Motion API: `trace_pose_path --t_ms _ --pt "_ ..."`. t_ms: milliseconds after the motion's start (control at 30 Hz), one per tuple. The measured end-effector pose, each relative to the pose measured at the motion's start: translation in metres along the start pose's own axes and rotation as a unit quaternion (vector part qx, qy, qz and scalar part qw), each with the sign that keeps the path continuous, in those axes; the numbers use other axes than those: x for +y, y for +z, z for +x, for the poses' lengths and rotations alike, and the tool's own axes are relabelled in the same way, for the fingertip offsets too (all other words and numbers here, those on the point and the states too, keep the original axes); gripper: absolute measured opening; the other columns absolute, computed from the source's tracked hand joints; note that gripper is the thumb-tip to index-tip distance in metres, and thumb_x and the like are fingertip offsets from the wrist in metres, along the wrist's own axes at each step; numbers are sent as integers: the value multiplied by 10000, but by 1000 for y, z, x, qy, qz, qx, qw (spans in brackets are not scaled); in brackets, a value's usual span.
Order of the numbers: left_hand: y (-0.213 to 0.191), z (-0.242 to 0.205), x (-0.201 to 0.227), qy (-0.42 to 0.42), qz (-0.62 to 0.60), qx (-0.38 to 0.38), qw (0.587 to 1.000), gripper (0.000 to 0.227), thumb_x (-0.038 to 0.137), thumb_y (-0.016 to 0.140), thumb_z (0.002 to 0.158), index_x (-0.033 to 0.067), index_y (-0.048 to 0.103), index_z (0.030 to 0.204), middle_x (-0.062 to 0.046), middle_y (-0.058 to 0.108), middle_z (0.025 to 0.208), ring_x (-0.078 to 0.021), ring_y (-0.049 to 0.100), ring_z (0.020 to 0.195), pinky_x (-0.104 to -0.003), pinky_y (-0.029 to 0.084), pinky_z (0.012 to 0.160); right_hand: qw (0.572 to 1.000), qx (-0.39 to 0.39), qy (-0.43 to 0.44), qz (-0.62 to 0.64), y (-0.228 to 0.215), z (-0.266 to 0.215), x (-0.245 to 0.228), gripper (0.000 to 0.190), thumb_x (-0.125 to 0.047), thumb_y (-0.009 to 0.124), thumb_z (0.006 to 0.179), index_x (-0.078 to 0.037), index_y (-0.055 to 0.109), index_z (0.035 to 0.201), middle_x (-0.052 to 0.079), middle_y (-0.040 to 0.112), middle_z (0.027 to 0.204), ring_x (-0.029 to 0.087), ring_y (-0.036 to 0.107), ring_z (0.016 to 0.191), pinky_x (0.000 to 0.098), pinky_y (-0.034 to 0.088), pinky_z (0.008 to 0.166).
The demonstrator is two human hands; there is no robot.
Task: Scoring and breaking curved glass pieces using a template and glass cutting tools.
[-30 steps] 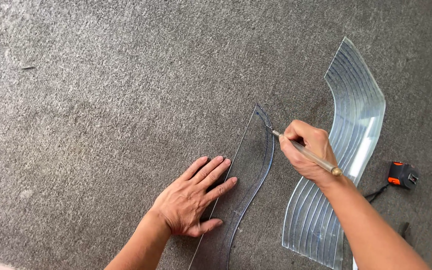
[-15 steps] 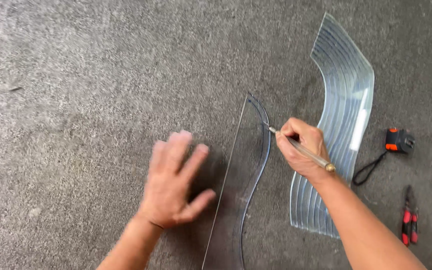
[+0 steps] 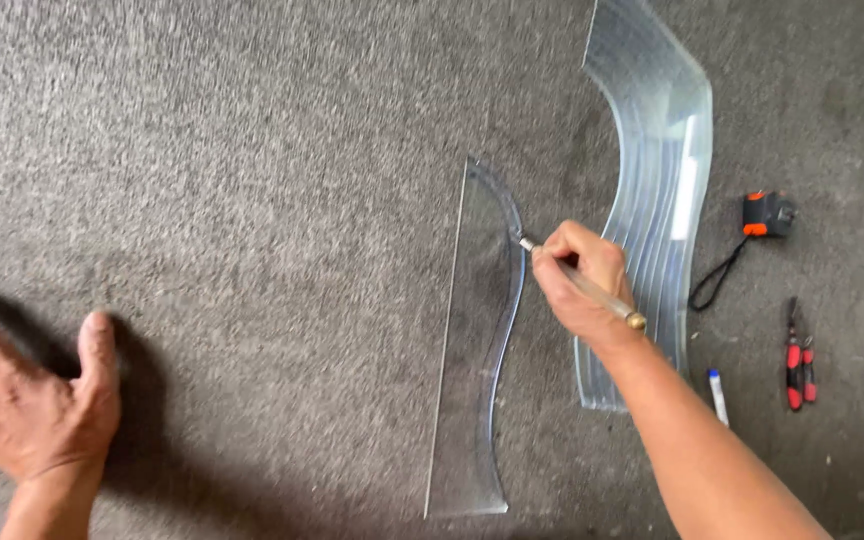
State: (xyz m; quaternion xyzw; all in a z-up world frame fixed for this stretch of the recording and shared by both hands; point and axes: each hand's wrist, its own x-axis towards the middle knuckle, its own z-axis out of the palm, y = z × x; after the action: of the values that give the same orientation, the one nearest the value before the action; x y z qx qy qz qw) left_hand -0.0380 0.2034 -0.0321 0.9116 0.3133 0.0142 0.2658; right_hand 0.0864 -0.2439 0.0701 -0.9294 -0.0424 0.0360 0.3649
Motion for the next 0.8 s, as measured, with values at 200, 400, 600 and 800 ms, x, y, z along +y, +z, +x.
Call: trace_pose_path --t_ms 200,400,600,800 --pt "-10 7 10 65 24 59 996 982 685 573 964 27 332 1651 -343 251 1633 -517 232 1490 -689 156 1179 999 18 28 -7 5 -5 -3 212 -50 661 919 -33 535 750 4 560 694 65 494 617 276 390 517" --pt "-18 9 19 45 -20 26 998 1051 760 483 909 -18 319 1596 -338 157 1645 -481 97 1542 -740 22 1181 999 29 45 -2 10 -21 -8 229 -31 651 921 -33 523 731 -10 556 682 48 487 599 266 384 499" --pt "-19 9 20 41 -22 15 999 1095 802 445 903 -26 298 1606 -352 139 1640 -490 65 1550 -752 -24 1176 997 58 50 22 19 -37 -9 234 -9 655 930 -22 509 747 10 541 680 52 466 606 265 373 507" --pt "-20 8 19 45 -23 10 999 1104 814 433 903 -25 297 1607 -381 122 1638 -505 29 1549 -760 -33 1181 996 81 48 4 23 -50 -15 209 -6 654 913 -27 526 749 13 585 689 52 506 591 258 393 493"
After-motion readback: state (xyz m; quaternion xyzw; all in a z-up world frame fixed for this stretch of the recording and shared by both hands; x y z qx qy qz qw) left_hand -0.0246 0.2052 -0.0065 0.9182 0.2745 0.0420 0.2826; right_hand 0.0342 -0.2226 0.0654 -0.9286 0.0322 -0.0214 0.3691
